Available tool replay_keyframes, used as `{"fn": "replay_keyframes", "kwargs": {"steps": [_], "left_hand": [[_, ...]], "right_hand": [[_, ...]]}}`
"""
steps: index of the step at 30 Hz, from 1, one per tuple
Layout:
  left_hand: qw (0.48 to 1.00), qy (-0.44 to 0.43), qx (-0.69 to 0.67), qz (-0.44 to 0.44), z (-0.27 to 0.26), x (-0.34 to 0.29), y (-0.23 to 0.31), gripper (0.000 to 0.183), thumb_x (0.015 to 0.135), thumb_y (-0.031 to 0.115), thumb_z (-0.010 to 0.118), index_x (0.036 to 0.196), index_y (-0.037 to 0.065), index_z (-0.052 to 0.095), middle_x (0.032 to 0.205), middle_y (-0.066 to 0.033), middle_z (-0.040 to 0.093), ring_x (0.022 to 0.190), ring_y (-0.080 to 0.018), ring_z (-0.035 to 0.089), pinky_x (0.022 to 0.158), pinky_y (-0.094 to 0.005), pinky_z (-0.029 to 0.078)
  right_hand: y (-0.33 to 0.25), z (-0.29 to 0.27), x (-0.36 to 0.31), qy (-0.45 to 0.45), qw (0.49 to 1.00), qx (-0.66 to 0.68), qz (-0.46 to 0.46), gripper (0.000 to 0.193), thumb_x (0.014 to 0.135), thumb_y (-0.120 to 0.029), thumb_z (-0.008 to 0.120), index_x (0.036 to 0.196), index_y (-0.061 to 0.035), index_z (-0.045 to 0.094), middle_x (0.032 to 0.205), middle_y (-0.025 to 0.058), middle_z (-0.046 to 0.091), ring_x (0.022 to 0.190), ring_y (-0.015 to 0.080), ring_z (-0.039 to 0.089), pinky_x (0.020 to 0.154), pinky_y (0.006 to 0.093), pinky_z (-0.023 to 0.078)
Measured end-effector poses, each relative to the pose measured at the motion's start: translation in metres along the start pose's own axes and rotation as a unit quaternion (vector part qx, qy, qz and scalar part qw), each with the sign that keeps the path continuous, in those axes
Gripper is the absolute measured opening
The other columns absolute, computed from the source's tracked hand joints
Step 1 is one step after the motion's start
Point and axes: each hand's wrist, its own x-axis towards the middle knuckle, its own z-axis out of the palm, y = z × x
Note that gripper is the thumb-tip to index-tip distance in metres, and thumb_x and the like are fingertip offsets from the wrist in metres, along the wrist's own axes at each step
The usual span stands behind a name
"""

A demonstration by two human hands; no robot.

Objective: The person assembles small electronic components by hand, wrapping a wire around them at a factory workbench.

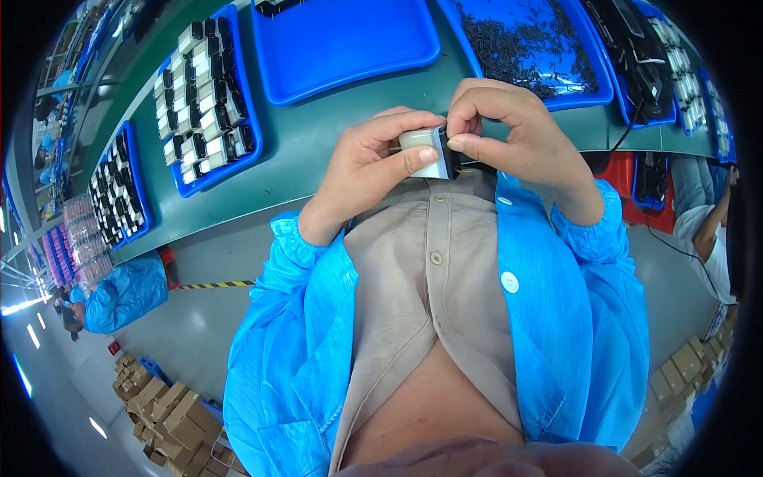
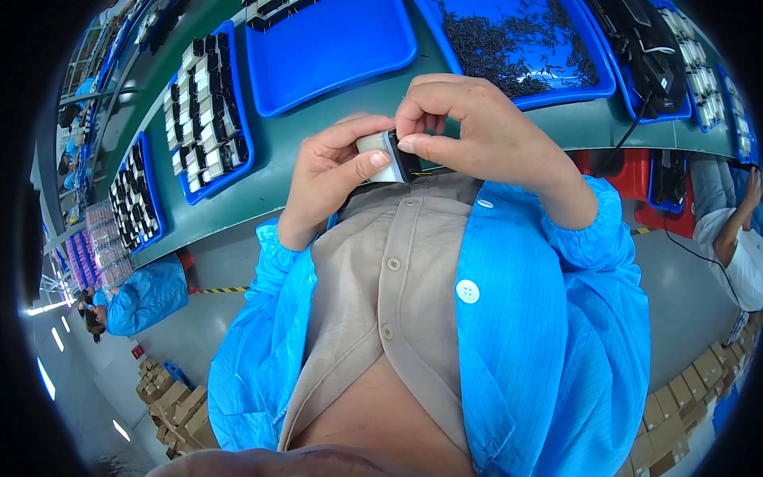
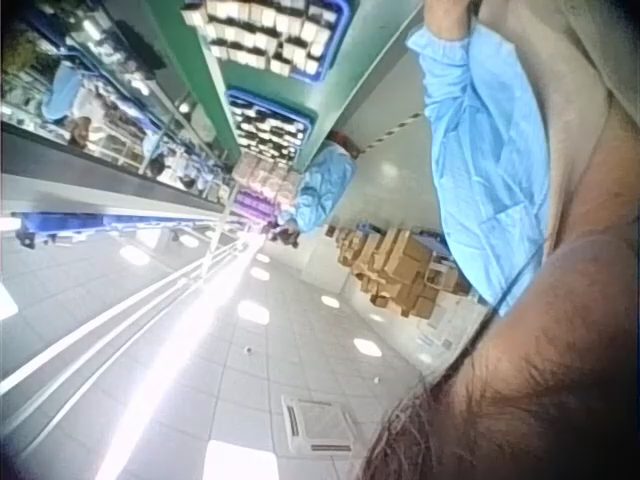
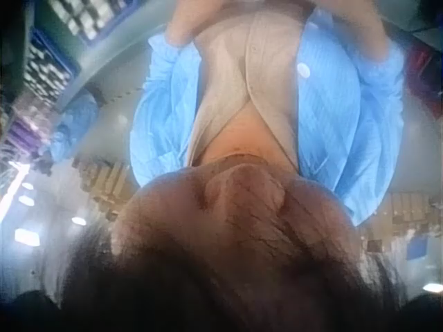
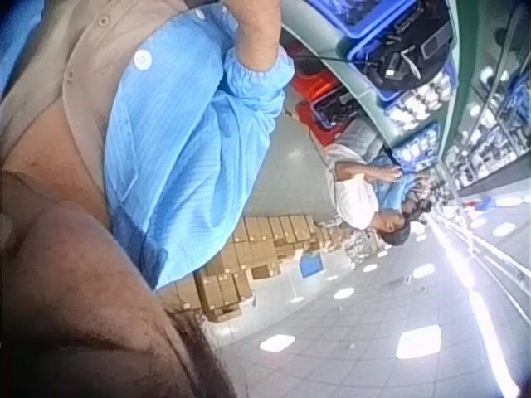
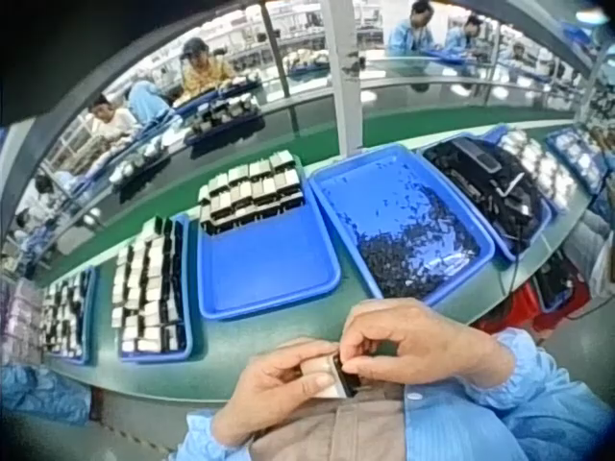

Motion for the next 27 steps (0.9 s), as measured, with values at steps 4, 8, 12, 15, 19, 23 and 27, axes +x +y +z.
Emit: {"fn": "replay_keyframes", "kwargs": {"steps": [4, 8, 12, 15, 19, 23, 27], "left_hand": [[0.996, -0.024, 0.085, 0.009, -0.004, 0.002, 0.002, 0.032, 0.084, 0.010, 0.070, 0.114, 0.002, 0.065, 0.100, -0.0063, 0.063, 0.092, -0.0135, 0.059, 0.075, -0.0254, 0.048], [0.992, -0.039, 0.110, 0.056, -0.004, 0.005, -0.001, 0.032, 0.083, 0.011, 0.071, 0.113, 0.003, 0.066, 0.098, -0.0065, 0.064, 0.092, -0.0142, 0.059, 0.074, -0.0265, 0.047], [0.996, -0.047, 0.069, 0.009, -0.007, 0.006, -0.005, 0.030, 0.085, 0.009, 0.070, 0.114, 0.002, 0.064, 0.103, -0.0056, 0.064, 0.094, -0.0129, 0.059, 0.078, -0.0258, 0.049], [0.996, -0.019, -0.073, -0.049, -0.010, 0.002, -0.005, 0.032, 0.086, 0.005, 0.069, 0.117, 0.001, 0.062, 0.107, -0.0049, 0.063, 0.097, -0.0121, 0.059, 0.082, -0.0256, 0.050], [0.988, 0.053, -0.143, -0.003, -0.026, -0.007, 0.005, 0.039, 0.083, 0.001, 0.070, 0.120, 0.003, 0.057, 0.112, -0.0047, 0.061, 0.099, -0.0120, 0.059, 0.086, -0.0266, 0.051], [0.987, 0.130, -0.090, 0.029, -0.058, -0.013, 0.024, 0.038, 0.080, -0.002, 0.071, 0.115, 0.002, 0.056, 0.114, -0.0058, 0.059, 0.103, -0.0132, 0.058, 0.086, -0.0269, 0.050], [0.959, 0.249, 0.108, 0.083, -0.111, -0.029, 0.036, 0.036, 0.080, -0.003, 0.071, 0.113, 0.003, 0.059, 0.105, -0.0041, 0.062, 0.094, -0.0120, 0.061, 0.083, -0.0254, 0.051]], "right_hand": [[0.006, 0.001, -0.004, 0.003, 0.995, 0.072, 0.072, 0.013, 0.078, -0.004, 0.069, 0.086, -0.0025, 0.060, 0.078, 0.0031, 0.056, 0.070, 0.0118, 0.054, 0.063, 0.0258, 0.045], [0.011, -0.003, -0.001, -0.054, 0.993, 0.079, 0.074, 0.014, 0.079, -0.003, 0.068, 0.089, -0.0027, 0.060, 0.083, 0.0026, 0.057, 0.073, 0.0104, 0.054, 0.066, 0.0249, 0.046], [0.014, 0.004, 0.000, -0.068, 0.984, 0.127, 0.102, 0.013, 0.081, -0.002, 0.066, 0.092, -0.0026, 0.060, 0.087, 0.0023, 0.057, 0.078, 0.0088, 0.054, 0.068, 0.0248, 0.046], [0.016, 0.004, 0.007, -0.033, 0.959, 0.267, 0.090, 0.014, 0.084, -0.003, 0.065, 0.097, -0.0024, 0.061, 0.090, 0.0016, 0.057, 0.082, 0.0076, 0.054, 0.071, 0.0243, 0.047], [0.025, -0.027, 0.018, 0.160, 0.979, -0.114, 0.063, 0.014, 0.085, -0.005, 0.066, 0.097, -0.0014, 0.061, 0.088, 0.0065, 0.058, 0.074, 0.0130, 0.056, 0.067, 0.0251, 0.046], [0.055, -0.046, 0.000, 0.107, 0.913, -0.375, 0.121, 0.017, 0.083, -0.008, 0.067, 0.097, -0.0017, 0.061, 0.085, 0.0156, 0.059, 0.074, 0.0327, 0.059, 0.065, 0.0385, 0.047], [0.056, -0.038, -0.004, 0.064, 0.927, -0.335, 0.160, 0.014, 0.081, -0.007, 0.067, 0.093, 0.0002, 0.062, 0.080, 0.0153, 0.059, 0.071, 0.0305, 0.059, 0.064, 0.0379, 0.047]]}}
